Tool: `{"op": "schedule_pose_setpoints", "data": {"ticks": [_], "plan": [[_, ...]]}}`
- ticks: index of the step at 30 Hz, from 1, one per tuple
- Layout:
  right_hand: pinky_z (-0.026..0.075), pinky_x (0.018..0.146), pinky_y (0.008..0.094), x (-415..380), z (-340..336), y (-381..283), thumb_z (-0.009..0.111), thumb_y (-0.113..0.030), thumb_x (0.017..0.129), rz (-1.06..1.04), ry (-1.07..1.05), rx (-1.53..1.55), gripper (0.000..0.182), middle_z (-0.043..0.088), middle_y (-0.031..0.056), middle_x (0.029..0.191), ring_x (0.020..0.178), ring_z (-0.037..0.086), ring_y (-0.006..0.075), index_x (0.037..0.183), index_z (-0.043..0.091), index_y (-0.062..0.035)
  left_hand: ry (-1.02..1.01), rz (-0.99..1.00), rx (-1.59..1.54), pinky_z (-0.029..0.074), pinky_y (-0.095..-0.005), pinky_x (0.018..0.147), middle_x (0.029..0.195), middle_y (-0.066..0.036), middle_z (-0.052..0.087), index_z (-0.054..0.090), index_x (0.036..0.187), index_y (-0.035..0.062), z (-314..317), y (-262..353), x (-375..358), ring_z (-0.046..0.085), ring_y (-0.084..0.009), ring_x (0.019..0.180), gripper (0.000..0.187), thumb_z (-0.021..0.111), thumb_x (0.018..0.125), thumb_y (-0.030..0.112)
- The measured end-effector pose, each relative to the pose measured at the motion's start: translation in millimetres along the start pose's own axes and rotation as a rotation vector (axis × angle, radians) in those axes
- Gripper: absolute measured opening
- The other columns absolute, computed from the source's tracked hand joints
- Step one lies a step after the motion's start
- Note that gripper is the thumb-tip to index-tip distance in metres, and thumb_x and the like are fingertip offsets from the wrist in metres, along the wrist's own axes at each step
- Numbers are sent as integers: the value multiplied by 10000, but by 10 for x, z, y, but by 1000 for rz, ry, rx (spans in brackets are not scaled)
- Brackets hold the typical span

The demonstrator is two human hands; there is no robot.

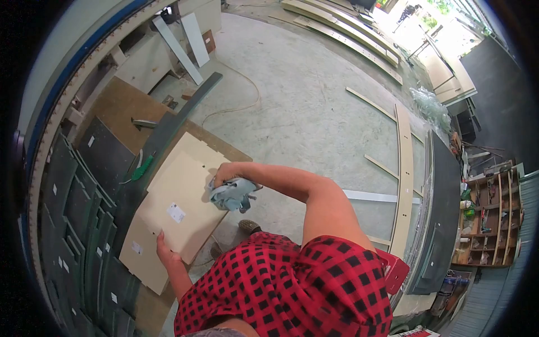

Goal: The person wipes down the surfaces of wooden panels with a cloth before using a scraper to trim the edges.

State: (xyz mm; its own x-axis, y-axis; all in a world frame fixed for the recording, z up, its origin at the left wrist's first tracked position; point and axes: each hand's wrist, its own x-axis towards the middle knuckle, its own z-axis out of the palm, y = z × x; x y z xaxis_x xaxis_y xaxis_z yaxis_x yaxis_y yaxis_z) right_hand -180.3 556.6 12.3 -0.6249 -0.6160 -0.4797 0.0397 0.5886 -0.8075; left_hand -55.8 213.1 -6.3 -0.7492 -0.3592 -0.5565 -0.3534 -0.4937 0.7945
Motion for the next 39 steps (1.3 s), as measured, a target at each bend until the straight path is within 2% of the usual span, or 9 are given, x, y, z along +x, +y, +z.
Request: {"op": "schedule_pose_setpoints", "data": {"ticks": [4,9,13,20,24,31,33,34,39], "plan": [[496,786,331,60,295,-415,708,-282,560,124,40,116,595,647,187,984,886,623,259,1034,631,69,21,-6,-83,482,-363,861,1080,-135,602,578,1123,-55,-400,136,-36,599,-248,962,436,593,801,240],[498,740,309,388,834,-961,696,-191,595,91,30,285,520,646,134,899,812,615,206,1030,617,83,259,259,-37,472,-324,830,1018,-73,615,627,1036,-13,-1273,201,63,579,-197,912,378,672,765,247],[500,704,311,617,1342,-1540,692,-141,608,82,-105,438,486,631,125,875,766,615,205,1008,593,116,420,216,-109,478,-302,716,849,-35,597,634,853,30,-1899,409,-187,550,-136,762,249,739,735,222],[482,677,272,1207,2225,-1925,685,-135,623,102,-233,401,473,629,96,844,763,589,149,1034,596,84,549,170,-20,487,-313,656,821,-64,601,632,818,-9,-2923,545,-241,572,-146,701,255,732,746,214],[483,687,271,1353,2525,-1938,691,-141,628,3,-146,396,499,632,96,862,774,592,142,1069,596,73,526,196,-69,485,-310,631,776,-59,601,635,774,-23,-3113,592,-162,581,-145,702,263,736,737,217],[483,694,260,1545,2449,-1779,650,-61,665,299,-112,415,484,631,71,899,784,596,129,1137,594,27,494,184,155,457,-298,605,742,-42,600,631,750,-28,-3031,570,471,547,-119,663,269,744,717,214],[490,627,287,1597,2392,-1697,724,-121,627,246,-68,484,516,630,112,841,717,612,164,1051,565,125,435,206,112,459,-300,618,759,-45,611,635,764,-27,-2997,505,710,555,-121,678,277,742,714,223],[496,635,286,1643,2388,-1605,720,-105,618,59,-31,284,512,632,110,832,716,615,170,1041,564,138,388,231,70,461,-301,631,775,-48,623,639,778,-26,-2983,498,785,563,-122,693,285,741,712,231],[504,650,297,1644,2324,-1654,717,-86,600,264,-14,527,495,639,121,837,718,617,178,1018,578,141,432,282,279,467,-319,706,836,-85,655,655,900,-34,-2764,613,796,598,-167,755,384,728,710,292]]}}
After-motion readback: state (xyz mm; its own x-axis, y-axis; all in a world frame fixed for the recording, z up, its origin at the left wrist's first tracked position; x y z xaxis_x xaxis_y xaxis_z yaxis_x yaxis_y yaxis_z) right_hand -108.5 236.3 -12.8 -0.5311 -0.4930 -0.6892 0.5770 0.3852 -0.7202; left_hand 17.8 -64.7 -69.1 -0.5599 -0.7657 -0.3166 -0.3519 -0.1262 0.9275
